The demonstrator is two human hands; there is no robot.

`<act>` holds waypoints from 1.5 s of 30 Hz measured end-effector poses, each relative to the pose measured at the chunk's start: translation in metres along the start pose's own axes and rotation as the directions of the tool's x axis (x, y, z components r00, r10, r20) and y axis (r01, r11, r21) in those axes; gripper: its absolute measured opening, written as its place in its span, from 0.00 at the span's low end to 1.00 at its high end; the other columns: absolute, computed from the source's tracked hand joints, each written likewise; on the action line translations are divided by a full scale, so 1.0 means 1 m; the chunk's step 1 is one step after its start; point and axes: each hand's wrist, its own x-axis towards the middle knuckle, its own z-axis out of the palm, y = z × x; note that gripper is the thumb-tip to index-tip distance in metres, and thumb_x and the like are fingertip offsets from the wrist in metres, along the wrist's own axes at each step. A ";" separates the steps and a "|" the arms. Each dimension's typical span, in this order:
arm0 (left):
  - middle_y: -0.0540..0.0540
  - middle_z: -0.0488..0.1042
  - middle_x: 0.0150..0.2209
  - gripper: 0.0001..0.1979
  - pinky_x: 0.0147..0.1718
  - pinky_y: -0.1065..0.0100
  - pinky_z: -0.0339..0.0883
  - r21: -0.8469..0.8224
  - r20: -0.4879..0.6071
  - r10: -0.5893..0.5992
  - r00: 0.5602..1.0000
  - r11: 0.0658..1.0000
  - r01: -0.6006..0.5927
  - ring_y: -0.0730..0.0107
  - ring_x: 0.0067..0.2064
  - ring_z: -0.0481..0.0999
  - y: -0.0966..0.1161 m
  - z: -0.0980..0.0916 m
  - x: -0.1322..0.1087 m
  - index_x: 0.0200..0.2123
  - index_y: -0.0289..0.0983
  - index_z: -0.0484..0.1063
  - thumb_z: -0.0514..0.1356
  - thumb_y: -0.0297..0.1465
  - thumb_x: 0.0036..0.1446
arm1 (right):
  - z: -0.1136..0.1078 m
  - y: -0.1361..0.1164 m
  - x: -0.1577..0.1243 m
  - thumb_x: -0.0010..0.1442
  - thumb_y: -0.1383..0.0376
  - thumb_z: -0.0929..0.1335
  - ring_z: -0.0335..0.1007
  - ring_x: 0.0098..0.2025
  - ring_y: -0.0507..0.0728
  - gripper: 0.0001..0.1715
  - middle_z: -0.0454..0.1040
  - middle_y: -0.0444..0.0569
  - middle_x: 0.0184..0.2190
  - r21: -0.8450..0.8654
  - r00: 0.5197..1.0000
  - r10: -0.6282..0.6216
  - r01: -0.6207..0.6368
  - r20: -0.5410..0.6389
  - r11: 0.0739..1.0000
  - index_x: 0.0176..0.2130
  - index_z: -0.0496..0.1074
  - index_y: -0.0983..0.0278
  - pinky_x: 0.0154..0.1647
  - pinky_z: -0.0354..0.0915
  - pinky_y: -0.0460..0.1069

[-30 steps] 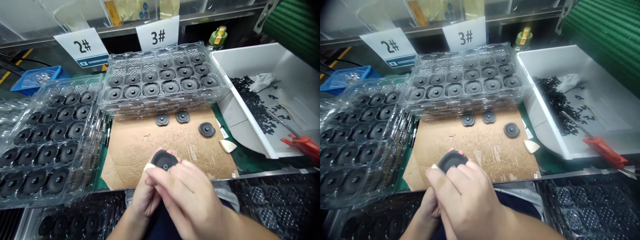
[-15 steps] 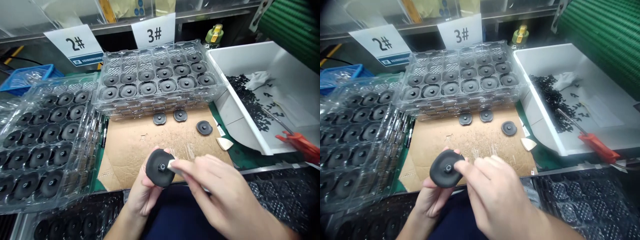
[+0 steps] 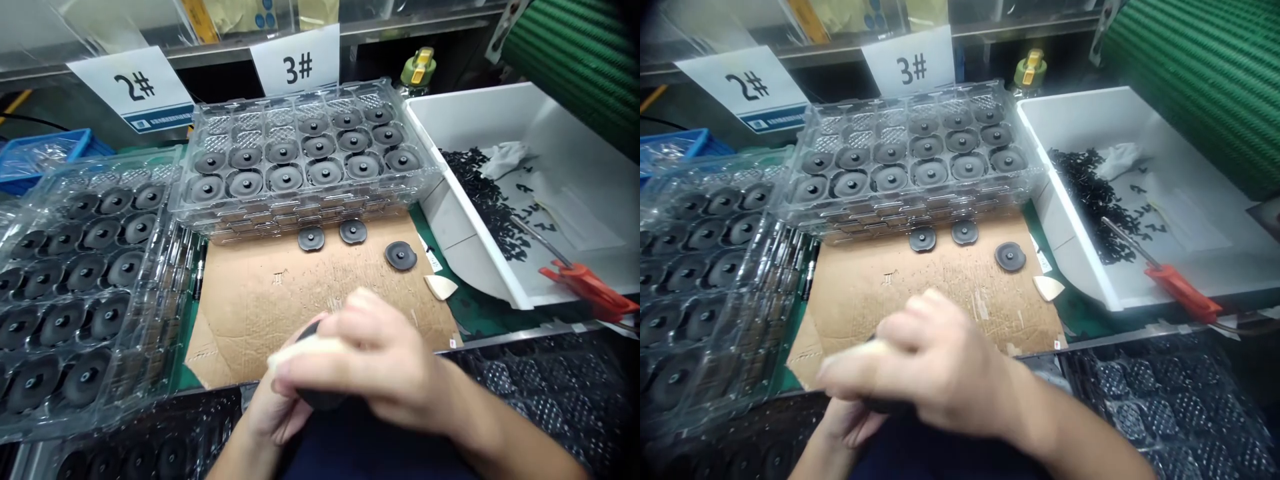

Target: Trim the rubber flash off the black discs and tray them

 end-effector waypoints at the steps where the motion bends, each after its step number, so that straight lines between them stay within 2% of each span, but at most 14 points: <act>1: 0.51 0.76 0.44 0.28 0.46 0.64 0.69 -0.043 0.026 0.016 1.000 0.999 -0.015 0.59 0.47 0.74 0.001 0.001 0.000 0.45 0.47 0.71 0.66 0.45 0.37 | 0.000 0.009 -0.002 0.63 0.69 0.60 0.63 0.33 0.51 0.16 0.69 0.44 0.29 0.045 0.993 0.096 -0.094 -0.061 0.995 0.47 0.70 0.59 0.37 0.59 0.48; 5: 0.51 0.74 0.48 0.27 0.47 0.68 0.67 -0.278 0.151 0.055 0.987 0.961 -0.011 0.61 0.48 0.73 0.003 0.003 0.000 0.47 0.47 0.70 0.65 0.42 0.40 | 0.017 0.062 -0.021 0.62 0.67 0.61 0.67 0.38 0.52 0.16 0.71 0.45 0.39 0.100 0.844 0.508 -0.498 -0.172 0.862 0.49 0.68 0.57 0.39 0.64 0.47; 9: 0.49 0.73 0.49 0.25 0.49 0.65 0.66 -0.397 0.187 0.067 0.980 0.918 0.013 0.58 0.50 0.72 0.001 0.002 0.002 0.48 0.46 0.70 0.63 0.41 0.44 | 0.059 0.098 -0.052 0.58 0.68 0.63 0.66 0.44 0.58 0.19 0.67 0.50 0.45 0.051 0.815 0.572 -0.570 -0.093 0.820 0.48 0.69 0.57 0.45 0.65 0.54; 14: 0.48 0.74 0.48 0.25 0.50 0.64 0.65 -0.449 0.188 0.024 0.982 0.891 0.065 0.56 0.50 0.71 0.001 0.001 0.007 0.47 0.43 0.70 0.59 0.45 0.45 | 0.075 0.084 -0.073 0.61 0.68 0.59 0.65 0.46 0.58 0.20 0.62 0.55 0.50 0.076 0.761 0.615 -0.614 -0.206 0.785 0.51 0.66 0.62 0.48 0.64 0.56; 19: 0.47 0.75 0.46 0.26 0.45 0.65 0.68 -0.404 0.149 -0.019 0.989 0.912 0.078 0.57 0.48 0.73 0.001 0.001 0.012 0.47 0.40 0.70 0.50 0.49 0.52 | 0.058 0.063 -0.077 0.61 0.69 0.59 0.67 0.43 0.55 0.16 0.71 0.48 0.39 0.160 0.805 0.578 -0.558 -0.134 0.814 0.46 0.70 0.58 0.43 0.65 0.50; 22: 0.45 0.72 0.49 0.25 0.45 0.60 0.68 -0.247 0.039 0.017 0.999 0.969 -0.007 0.54 0.47 0.74 -0.003 0.001 0.015 0.52 0.44 0.63 0.47 0.48 0.55 | 0.058 0.062 -0.078 0.62 0.69 0.59 0.68 0.41 0.55 0.16 0.72 0.48 0.38 0.184 0.798 0.583 -0.557 -0.152 0.810 0.45 0.71 0.60 0.41 0.66 0.50; 24: 0.44 0.67 0.51 0.25 0.45 0.56 0.66 0.011 -0.041 0.148 0.988 0.989 -0.148 0.55 0.46 0.74 -0.008 -0.002 0.019 0.57 0.49 0.54 0.49 0.46 0.56 | 0.059 0.062 -0.078 0.62 0.69 0.59 0.68 0.41 0.55 0.16 0.72 0.49 0.38 0.188 0.790 0.590 -0.562 -0.168 0.806 0.44 0.71 0.61 0.42 0.65 0.50; 26: 0.45 0.63 0.52 0.31 0.48 0.54 0.62 0.406 -0.035 0.369 0.929 0.854 -0.324 0.57 0.49 0.71 -0.011 -0.006 0.023 0.58 0.54 0.45 0.56 0.39 0.54 | 0.058 0.059 -0.078 0.61 0.70 0.59 0.67 0.42 0.55 0.15 0.71 0.50 0.38 0.191 0.783 0.593 -0.563 -0.188 0.804 0.44 0.71 0.62 0.43 0.64 0.51; 28: 0.46 0.62 0.51 0.43 0.52 0.53 0.56 0.721 0.114 0.539 0.835 0.533 -0.443 0.58 0.52 0.66 -0.013 -0.010 0.026 0.59 0.57 0.37 0.62 0.30 0.50 | 0.054 0.053 -0.077 0.61 0.70 0.60 0.66 0.43 0.55 0.15 0.70 0.50 0.39 0.205 0.765 0.601 -0.565 -0.232 0.799 0.44 0.71 0.62 0.43 0.64 0.51; 30: 0.45 0.63 0.50 0.51 0.53 0.51 0.53 0.829 0.276 0.583 0.764 0.259 -0.496 0.59 0.53 0.63 -0.013 -0.011 0.028 0.60 0.56 0.30 0.64 0.23 0.46 | 0.048 0.045 -0.076 0.59 0.69 0.62 0.65 0.41 0.55 0.13 0.69 0.49 0.40 0.255 0.738 0.615 -0.561 -0.277 0.788 0.44 0.70 0.60 0.41 0.64 0.50; 33: 0.43 0.63 0.50 0.53 0.51 0.50 0.55 0.840 0.376 0.557 0.740 0.131 -0.526 0.58 0.52 0.63 -0.011 -0.010 0.027 0.60 0.53 0.27 0.64 0.22 0.45 | 0.038 0.034 -0.073 0.58 0.68 0.65 0.66 0.39 0.53 0.11 0.70 0.46 0.38 0.414 0.717 0.657 -0.539 -0.232 0.734 0.43 0.69 0.59 0.39 0.64 0.48; 37: 0.44 0.63 0.50 0.54 0.53 0.53 0.54 0.830 0.349 0.515 0.783 0.218 -0.514 0.60 0.52 0.64 -0.007 -0.008 0.021 0.60 0.53 0.26 0.65 0.24 0.44 | 0.026 0.030 -0.062 0.57 0.67 0.66 0.65 0.34 0.51 0.08 0.70 0.44 0.32 0.541 0.738 0.670 -0.600 0.087 0.590 0.39 0.69 0.62 0.35 0.62 0.46; 41: 0.45 0.66 0.46 0.53 0.52 0.55 0.55 0.778 0.220 0.417 0.882 0.471 -0.416 0.60 0.49 0.67 -0.004 -0.009 0.012 0.60 0.51 0.27 0.66 0.32 0.44 | 0.015 0.033 -0.047 0.55 0.65 0.69 0.63 0.30 0.48 0.06 0.69 0.42 0.28 0.600 0.750 0.568 -0.637 0.338 0.484 0.35 0.71 0.65 0.31 0.60 0.44; 45: 0.45 0.69 0.45 0.55 0.53 0.53 0.54 0.670 0.163 0.275 0.948 0.674 -0.310 0.57 0.50 0.68 -0.001 -0.009 0.005 0.60 0.50 0.27 0.66 0.40 0.41 | 0.010 0.032 -0.035 0.52 0.69 0.71 0.68 0.32 0.48 0.06 0.73 0.43 0.30 0.713 0.744 0.452 -0.642 0.492 0.282 0.34 0.72 0.65 0.34 0.62 0.42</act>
